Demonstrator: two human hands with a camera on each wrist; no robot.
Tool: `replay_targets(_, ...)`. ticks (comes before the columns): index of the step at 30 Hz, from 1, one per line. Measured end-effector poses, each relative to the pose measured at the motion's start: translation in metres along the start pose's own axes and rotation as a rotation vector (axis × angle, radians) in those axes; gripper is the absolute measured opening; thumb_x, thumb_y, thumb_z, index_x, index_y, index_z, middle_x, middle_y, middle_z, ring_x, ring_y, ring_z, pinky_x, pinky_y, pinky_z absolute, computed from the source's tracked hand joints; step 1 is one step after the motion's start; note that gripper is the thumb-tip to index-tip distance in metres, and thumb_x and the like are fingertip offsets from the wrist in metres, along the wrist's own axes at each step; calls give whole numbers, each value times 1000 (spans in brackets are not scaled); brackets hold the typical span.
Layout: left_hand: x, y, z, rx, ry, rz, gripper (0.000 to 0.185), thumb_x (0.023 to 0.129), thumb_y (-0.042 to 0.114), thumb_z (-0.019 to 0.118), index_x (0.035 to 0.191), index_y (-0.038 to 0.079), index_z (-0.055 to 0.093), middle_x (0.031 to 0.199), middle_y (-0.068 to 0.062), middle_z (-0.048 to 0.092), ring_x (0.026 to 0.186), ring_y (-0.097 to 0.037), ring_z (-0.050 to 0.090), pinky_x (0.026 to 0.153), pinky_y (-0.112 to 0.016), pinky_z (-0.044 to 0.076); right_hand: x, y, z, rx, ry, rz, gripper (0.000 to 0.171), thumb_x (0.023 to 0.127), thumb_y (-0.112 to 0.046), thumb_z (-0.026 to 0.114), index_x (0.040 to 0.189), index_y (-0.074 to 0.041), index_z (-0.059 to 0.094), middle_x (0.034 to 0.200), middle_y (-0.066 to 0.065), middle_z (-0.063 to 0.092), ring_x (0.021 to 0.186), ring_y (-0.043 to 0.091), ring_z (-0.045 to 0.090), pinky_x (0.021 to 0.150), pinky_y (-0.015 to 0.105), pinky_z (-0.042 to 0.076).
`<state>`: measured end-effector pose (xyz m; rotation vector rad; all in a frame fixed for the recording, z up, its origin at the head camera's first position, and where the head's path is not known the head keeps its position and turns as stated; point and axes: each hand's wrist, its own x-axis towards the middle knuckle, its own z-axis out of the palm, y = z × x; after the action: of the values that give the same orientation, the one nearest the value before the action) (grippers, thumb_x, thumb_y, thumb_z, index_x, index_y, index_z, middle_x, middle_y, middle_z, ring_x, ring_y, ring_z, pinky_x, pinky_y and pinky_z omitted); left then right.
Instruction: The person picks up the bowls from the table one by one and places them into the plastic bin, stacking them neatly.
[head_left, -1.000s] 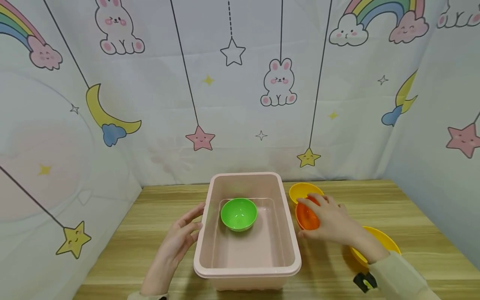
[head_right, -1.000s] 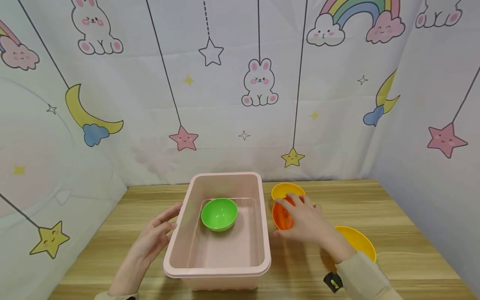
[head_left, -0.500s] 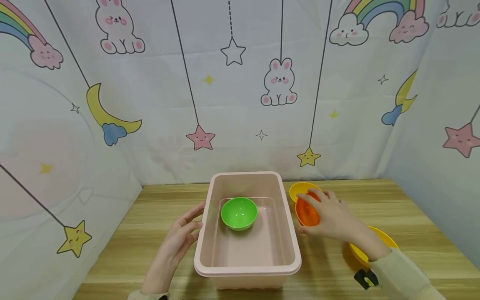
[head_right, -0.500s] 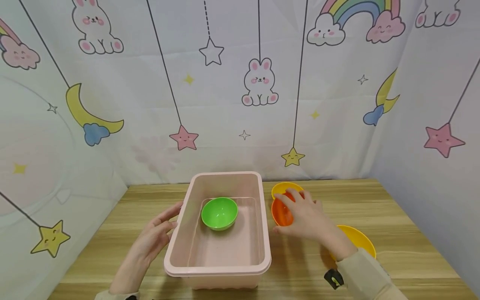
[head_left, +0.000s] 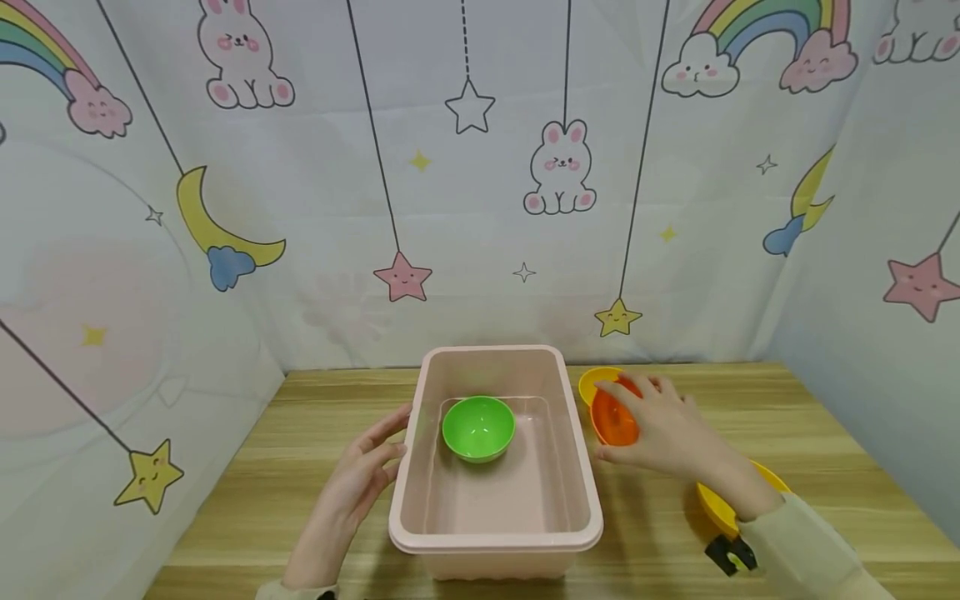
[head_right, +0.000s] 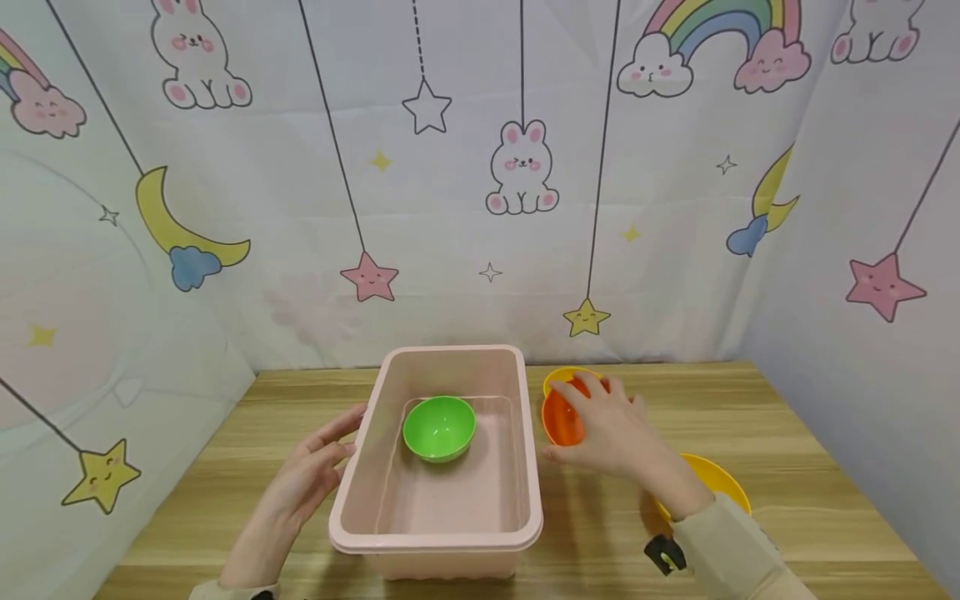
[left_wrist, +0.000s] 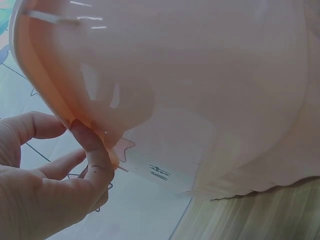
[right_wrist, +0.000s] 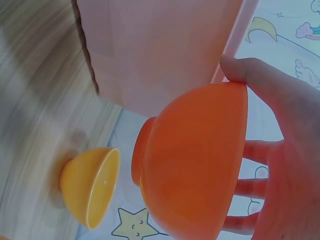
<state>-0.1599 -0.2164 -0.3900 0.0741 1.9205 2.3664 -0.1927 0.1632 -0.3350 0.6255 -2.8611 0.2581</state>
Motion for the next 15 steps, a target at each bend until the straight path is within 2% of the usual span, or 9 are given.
replay_targets(12, 0, 1, 1, -2, 4, -1, 63, 88, -2, 52, 148, -2, 31, 126, 3, 49, 99, -12, 60, 86, -28, 52, 10, -5, -11, -23, 10, -23, 83, 68, -63, 74, 137, -22, 52, 138, 15, 48, 116, 43, 45, 80, 65, 43)
replay_targets(15, 0, 0, 1, 0, 3, 0, 63, 88, -2, 52, 148, -2, 31, 126, 2, 49, 100, -13, 60, 86, -28, 52, 12, -8, -15, -22, 3, -23, 84, 68, -63, 73, 139, -23, 50, 138, 14, 47, 116, 43, 45, 80, 66, 43)
